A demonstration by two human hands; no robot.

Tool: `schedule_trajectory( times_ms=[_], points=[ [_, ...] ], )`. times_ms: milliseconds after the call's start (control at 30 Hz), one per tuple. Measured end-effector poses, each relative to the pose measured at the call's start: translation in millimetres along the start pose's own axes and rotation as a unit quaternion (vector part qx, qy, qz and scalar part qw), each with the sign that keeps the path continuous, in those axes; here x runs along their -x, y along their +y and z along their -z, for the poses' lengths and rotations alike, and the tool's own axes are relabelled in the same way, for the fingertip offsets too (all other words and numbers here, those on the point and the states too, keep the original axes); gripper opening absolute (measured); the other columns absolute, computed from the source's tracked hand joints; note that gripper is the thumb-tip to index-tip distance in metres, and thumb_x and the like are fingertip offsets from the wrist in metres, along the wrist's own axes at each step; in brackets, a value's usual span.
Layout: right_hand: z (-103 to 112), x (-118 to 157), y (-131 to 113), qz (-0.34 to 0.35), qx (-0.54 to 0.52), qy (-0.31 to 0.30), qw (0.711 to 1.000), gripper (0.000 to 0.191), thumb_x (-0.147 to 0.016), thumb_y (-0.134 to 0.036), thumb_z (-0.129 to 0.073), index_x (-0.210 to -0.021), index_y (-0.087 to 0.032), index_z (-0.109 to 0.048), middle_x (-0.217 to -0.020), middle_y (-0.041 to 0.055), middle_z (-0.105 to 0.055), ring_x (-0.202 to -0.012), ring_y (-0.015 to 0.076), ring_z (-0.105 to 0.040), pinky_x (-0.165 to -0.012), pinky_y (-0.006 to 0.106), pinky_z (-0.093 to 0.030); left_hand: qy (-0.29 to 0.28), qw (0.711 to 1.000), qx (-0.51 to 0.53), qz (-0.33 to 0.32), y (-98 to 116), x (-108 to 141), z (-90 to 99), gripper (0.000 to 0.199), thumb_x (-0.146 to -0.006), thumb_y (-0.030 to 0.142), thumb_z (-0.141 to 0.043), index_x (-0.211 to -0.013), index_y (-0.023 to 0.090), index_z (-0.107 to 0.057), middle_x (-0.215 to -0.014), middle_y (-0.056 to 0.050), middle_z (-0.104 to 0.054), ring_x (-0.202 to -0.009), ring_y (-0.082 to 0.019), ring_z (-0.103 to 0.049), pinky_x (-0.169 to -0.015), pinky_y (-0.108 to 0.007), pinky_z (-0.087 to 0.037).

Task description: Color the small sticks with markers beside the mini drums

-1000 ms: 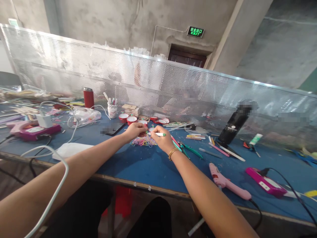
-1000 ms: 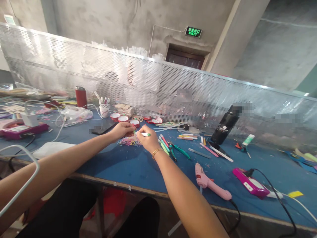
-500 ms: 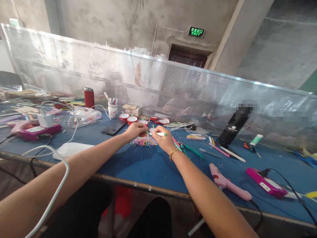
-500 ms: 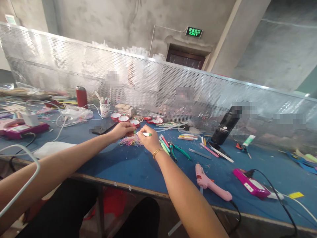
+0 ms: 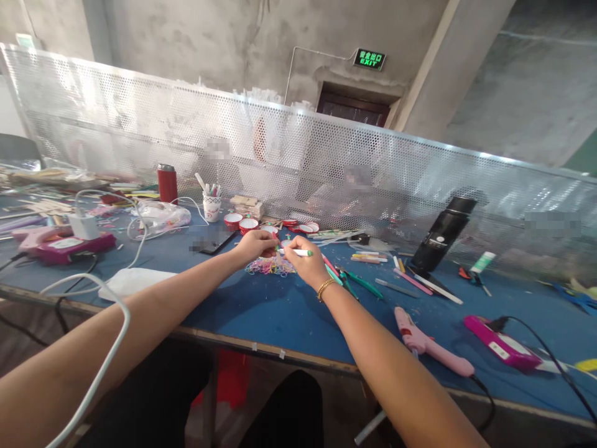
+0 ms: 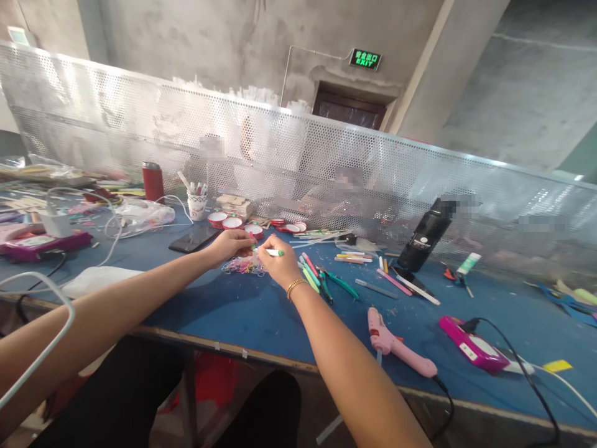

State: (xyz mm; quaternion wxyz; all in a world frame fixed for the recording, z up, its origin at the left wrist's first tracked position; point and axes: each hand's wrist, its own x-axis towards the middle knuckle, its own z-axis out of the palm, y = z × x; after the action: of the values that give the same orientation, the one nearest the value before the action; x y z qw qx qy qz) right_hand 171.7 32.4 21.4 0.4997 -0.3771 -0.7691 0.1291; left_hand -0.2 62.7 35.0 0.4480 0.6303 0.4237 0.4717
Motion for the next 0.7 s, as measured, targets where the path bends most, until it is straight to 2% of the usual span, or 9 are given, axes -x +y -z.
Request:
schedule_trajectory(
  times_ms=[367,700],
  points=[
    [5.3,-2.0,3.8,-0.004,0.029,0.026,0.999,0.016,-0.081,-0.031,-0.052,-0.067,-0.022,-0.052,-0.066,-0.0021,-0.061,-0.063,0.014,-0.053,-0.062,0.024,-0.038,0.001,1.0,0.002,0.004,2.7,0.8,0.0,0.012,-0.076,0.025,-0.067,-0.072,0.014,-0.062,-0.057,-0.002,-0.063,-0.052,-0.01,-0.06,-0.055,-0.021,-0.046],
    [0.3,-0.1,-2.2,-0.006,0.01,0.004,1.0,0.016,-0.081,-0.032,-0.051,-0.069,-0.022,-0.052,-0.066,-0.0023,-0.061,-0.061,0.0134,-0.052,-0.058,0.024,-0.038,0.0,1.0,-0.001,0.0,1.7,1.3,-0.5,0.015,-0.073,0.027,-0.07,-0.074,0.014,-0.064,-0.057,-0.001,-0.063,-0.055,-0.01,-0.061,-0.058,-0.022,-0.048]
  ],
)
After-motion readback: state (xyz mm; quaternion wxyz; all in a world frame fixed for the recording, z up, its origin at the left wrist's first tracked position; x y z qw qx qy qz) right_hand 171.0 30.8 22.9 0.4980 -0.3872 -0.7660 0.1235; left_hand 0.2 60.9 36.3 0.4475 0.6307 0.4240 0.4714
